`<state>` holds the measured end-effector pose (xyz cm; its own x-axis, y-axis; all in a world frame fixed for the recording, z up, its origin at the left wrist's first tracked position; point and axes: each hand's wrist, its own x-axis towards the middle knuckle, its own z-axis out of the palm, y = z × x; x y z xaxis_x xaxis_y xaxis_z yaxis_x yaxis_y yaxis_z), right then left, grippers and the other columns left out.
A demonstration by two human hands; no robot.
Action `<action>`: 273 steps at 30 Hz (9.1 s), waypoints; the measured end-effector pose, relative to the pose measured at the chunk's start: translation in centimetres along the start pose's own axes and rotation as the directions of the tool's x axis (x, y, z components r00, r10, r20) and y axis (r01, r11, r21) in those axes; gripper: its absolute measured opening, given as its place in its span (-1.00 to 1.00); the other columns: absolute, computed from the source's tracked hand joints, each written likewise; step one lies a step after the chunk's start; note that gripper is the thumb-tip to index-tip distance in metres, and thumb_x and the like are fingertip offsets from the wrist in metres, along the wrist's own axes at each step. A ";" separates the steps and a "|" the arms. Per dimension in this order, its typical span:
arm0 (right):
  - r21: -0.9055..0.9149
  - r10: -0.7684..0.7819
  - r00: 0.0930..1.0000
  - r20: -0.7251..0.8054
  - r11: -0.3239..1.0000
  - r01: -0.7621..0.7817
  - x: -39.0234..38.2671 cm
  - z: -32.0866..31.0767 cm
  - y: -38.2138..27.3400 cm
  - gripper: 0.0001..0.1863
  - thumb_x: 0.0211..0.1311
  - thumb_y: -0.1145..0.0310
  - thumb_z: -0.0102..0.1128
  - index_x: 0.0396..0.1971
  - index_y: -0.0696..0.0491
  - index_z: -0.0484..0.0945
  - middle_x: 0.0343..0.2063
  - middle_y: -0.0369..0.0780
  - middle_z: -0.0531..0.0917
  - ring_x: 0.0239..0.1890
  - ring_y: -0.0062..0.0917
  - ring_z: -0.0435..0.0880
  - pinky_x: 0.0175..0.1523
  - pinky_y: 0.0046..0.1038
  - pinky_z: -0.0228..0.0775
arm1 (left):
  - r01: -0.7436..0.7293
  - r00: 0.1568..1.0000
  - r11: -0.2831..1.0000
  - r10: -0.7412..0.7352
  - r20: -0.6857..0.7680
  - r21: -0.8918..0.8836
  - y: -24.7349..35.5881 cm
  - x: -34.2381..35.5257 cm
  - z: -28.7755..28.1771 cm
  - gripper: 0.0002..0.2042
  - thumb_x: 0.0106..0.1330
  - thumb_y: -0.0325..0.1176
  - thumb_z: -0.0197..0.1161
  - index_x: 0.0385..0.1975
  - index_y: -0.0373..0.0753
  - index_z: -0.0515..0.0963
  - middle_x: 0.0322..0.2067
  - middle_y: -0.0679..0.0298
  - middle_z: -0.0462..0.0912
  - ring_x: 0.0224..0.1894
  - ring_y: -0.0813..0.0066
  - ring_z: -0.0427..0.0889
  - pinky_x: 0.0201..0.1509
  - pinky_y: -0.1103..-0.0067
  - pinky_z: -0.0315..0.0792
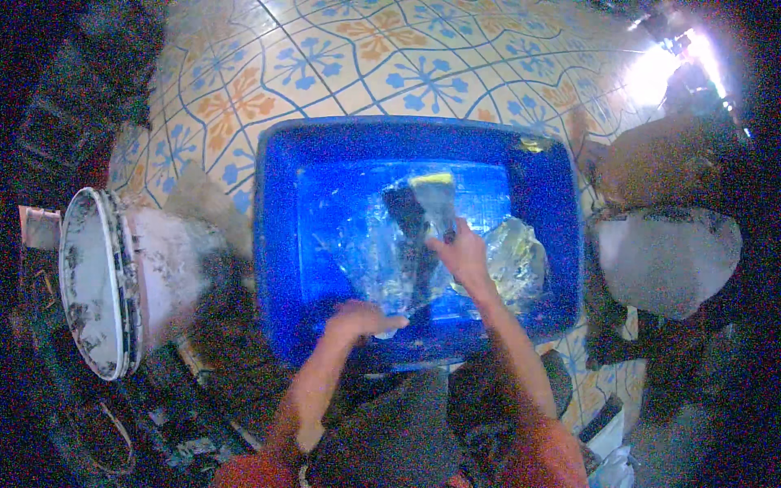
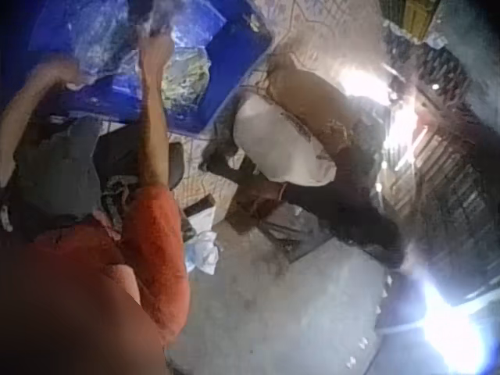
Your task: The person adds yellow solid fat to a large mass of dough inside a industrial mixer and then uses a putty knife to scrape the remaining fat from the plastic packaging into a blue tray.
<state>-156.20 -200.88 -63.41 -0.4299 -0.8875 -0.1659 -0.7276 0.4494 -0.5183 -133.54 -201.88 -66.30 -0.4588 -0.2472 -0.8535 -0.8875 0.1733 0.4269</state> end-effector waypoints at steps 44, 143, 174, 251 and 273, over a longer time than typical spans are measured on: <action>-0.375 -0.231 0.920 0.318 0.860 0.346 -3.4 11.7 -3.8 -0.29 0.09 0.47 -0.07 0.29 0.09 -0.06 -0.25 0.16 0.52 -0.48 -0.04 0.62 -0.46 -0.12 0.48 | 0.007 0.999 0.890 -0.026 -0.034 -0.457 -6.2 8.0 3.5 -0.58 0.26 -0.09 -0.09 -0.65 -0.30 0.48 -0.69 0.20 0.52 -0.70 0.37 0.51 -0.66 0.41 0.41; -0.309 -0.158 0.890 0.427 0.900 0.308 -7.3 7.8 -2.0 -0.38 0.17 0.39 -0.03 0.27 0.02 0.07 -0.32 0.09 0.51 -0.56 -0.05 0.57 -0.51 -0.11 0.44 | -0.102 0.923 0.484 -0.279 -0.264 -0.869 -4.7 8.3 3.3 -0.65 0.13 -0.09 0.17 -0.49 -0.33 0.52 -0.63 0.13 0.53 -0.66 0.28 0.54 -0.57 0.43 0.48; -0.458 -0.250 0.899 0.360 0.792 0.403 -6.6 7.3 -2.2 -0.30 0.08 0.42 0.00 0.29 -0.12 0.07 -0.35 -0.02 0.54 -0.58 -0.18 0.61 -0.53 -0.21 0.47 | 0.156 0.987 0.636 -0.128 0.096 -0.756 -4.5 5.3 3.0 -0.68 0.26 -0.09 -0.09 -0.48 -0.22 0.45 -0.67 0.30 0.44 -0.62 0.50 0.43 -0.53 0.41 0.41; 0.096 0.084 0.955 -0.285 0.994 -0.059 2.8 4.2 0.8 -0.76 -0.11 0.47 0.12 -0.36 0.15 0.37 -0.54 -0.02 0.57 -0.44 -0.05 0.57 -0.36 -0.15 0.36 | -0.392 0.906 -0.252 -0.270 -0.325 -0.885 -2.8 -0.9 0.4 -0.64 0.23 -0.21 0.14 -0.03 -0.17 0.30 0.00 0.05 0.46 -0.05 0.22 0.54 -0.17 0.27 0.53; -0.342 -0.166 0.944 0.286 0.903 0.262 -2.1 10.7 -1.6 -0.32 0.18 0.41 -0.12 0.32 -0.24 -0.03 -0.34 0.11 0.52 -0.49 -0.01 0.58 -0.42 -0.05 0.43 | 0.132 0.981 0.203 -0.169 0.099 -0.970 -2.5 7.8 4.2 -0.79 0.30 -0.25 -0.09 -0.35 -0.24 0.41 -0.48 0.18 0.54 -0.44 0.21 0.62 -0.26 0.10 0.45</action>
<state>-148.39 -200.83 -71.22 -0.1321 -0.9412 -0.3110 -0.9520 0.2079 -0.2247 -134.70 -200.20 -75.29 -0.2957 -0.1778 -0.9386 -0.2818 -0.9226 0.2635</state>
